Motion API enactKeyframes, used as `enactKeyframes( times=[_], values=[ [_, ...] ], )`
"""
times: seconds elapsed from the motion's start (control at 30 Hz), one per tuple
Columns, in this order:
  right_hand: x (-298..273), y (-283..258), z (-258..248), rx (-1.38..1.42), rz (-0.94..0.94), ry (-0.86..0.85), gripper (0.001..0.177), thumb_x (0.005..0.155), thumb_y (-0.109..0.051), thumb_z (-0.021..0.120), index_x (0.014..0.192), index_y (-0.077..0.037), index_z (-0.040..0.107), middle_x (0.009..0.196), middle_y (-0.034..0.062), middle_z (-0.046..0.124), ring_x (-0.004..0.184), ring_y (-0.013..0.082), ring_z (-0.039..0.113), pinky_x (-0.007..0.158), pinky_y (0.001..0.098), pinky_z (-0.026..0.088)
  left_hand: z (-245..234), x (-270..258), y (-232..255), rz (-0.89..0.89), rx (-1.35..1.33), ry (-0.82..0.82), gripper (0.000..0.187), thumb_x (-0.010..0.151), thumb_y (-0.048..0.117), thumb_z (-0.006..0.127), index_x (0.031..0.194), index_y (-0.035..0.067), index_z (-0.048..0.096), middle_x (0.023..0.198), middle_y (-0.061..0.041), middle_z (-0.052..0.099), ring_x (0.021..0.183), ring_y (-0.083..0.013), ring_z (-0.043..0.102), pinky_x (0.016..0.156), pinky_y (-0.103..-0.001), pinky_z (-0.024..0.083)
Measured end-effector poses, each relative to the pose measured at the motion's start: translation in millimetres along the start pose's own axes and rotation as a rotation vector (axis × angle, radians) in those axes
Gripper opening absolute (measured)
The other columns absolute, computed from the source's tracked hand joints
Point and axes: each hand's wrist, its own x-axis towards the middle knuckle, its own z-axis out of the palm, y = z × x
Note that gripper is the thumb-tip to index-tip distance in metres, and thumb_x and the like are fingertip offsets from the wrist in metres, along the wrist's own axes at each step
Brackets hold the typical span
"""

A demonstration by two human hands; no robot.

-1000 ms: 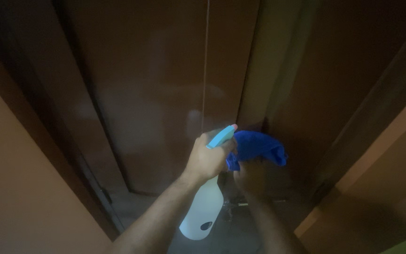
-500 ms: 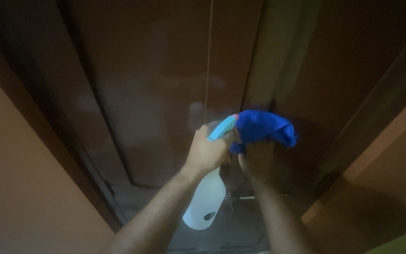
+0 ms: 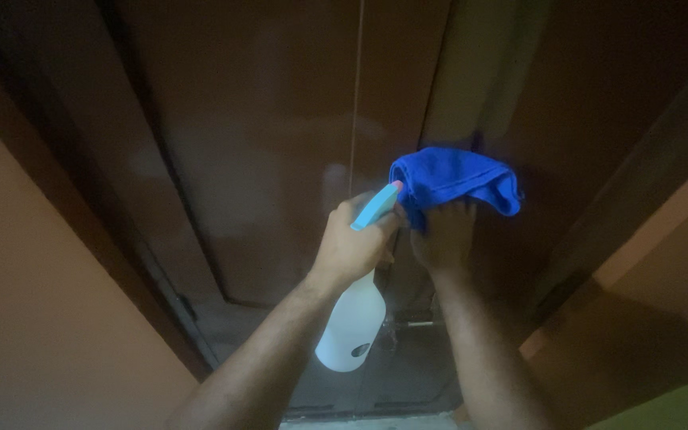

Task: The person sprays a cleaning solution onto a brown wooden door and wipes it with a blue cloth. They systematically clean the upper, middle, and lower sections of the door, including the handle and lock area.

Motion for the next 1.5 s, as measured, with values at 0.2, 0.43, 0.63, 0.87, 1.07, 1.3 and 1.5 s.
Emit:
enactKeyframes(
  times=[0.2,0.43,0.63,0.87,1.07,1.3,1.5],
  values=[
    [1,-8,-3,0.091,0.057,0.017,0.038,0.097,-0.043,0.067,0.123,-0.016,0.072,0.126,0.0159,0.069,0.122,0.0432,0.059,0.103,0.0629,0.039,0,-3,-3,-0.026,-0.051,0.002,0.028,0.087,0.019,0.062,0.109,0.004,0.073,0.075,-0.008,0.071,0.058,-0.0174,0.070,0.057,-0.033,0.058],
    [-9,-16,0,0.123,0.063,0.004,0.036,0.094,-0.038,0.068,0.121,-0.014,0.071,0.123,0.0169,0.068,0.119,0.0434,0.060,0.100,0.0620,0.040,-4,-1,-9,-0.026,-0.034,-0.023,0.022,0.089,0.019,0.064,0.102,0.003,0.072,0.071,-0.009,0.070,0.058,-0.0141,0.069,0.056,-0.031,0.057],
    [-36,-11,13,0.105,0.076,-0.037,0.035,0.092,-0.032,0.068,0.121,-0.012,0.069,0.120,0.0177,0.068,0.116,0.0437,0.060,0.098,0.0614,0.041,-2,2,-12,0.020,-0.089,-0.031,0.022,0.089,0.017,0.062,0.099,0.002,0.073,0.071,-0.009,0.070,0.053,-0.0144,0.065,0.052,-0.032,0.053],
    [-63,-6,24,0.068,0.058,-0.083,0.034,0.090,-0.025,0.068,0.120,-0.010,0.068,0.116,0.0186,0.067,0.112,0.0441,0.060,0.095,0.0607,0.042,-2,2,-17,-0.052,-0.066,-0.045,0.024,0.090,0.019,0.062,0.102,0.002,0.074,0.077,-0.010,0.073,0.054,-0.0146,0.066,0.053,-0.031,0.056],
    [-79,-2,24,0.057,0.033,-0.101,0.034,0.087,-0.019,0.068,0.119,-0.009,0.067,0.113,0.0194,0.066,0.109,0.0444,0.060,0.093,0.0601,0.043,-1,0,-24,-0.090,-0.035,-0.052,0.026,0.089,0.022,0.062,0.104,0.004,0.073,0.083,-0.008,0.075,0.058,-0.0135,0.069,0.055,-0.031,0.058],
    [-94,-5,27,0.030,-0.063,0.029,0.041,0.082,-0.015,0.070,0.121,-0.005,0.065,0.114,0.0218,0.064,0.109,0.0455,0.058,0.095,0.0614,0.043,-2,-3,-28,-0.124,-0.047,-0.067,0.028,0.089,0.023,0.061,0.103,0.002,0.074,0.080,-0.010,0.075,0.052,-0.0177,0.065,0.052,-0.033,0.053],
    [-109,5,37,0.024,-0.038,-0.061,0.041,0.077,-0.016,0.075,0.115,-0.008,0.065,0.111,0.0219,0.064,0.107,0.0463,0.058,0.094,0.0628,0.042,-3,-2,-40,-0.204,0.104,-0.079,0.030,0.090,0.026,0.062,0.099,0.002,0.077,0.077,-0.012,0.076,0.057,-0.0147,0.071,0.058,-0.031,0.057]
  ],
)
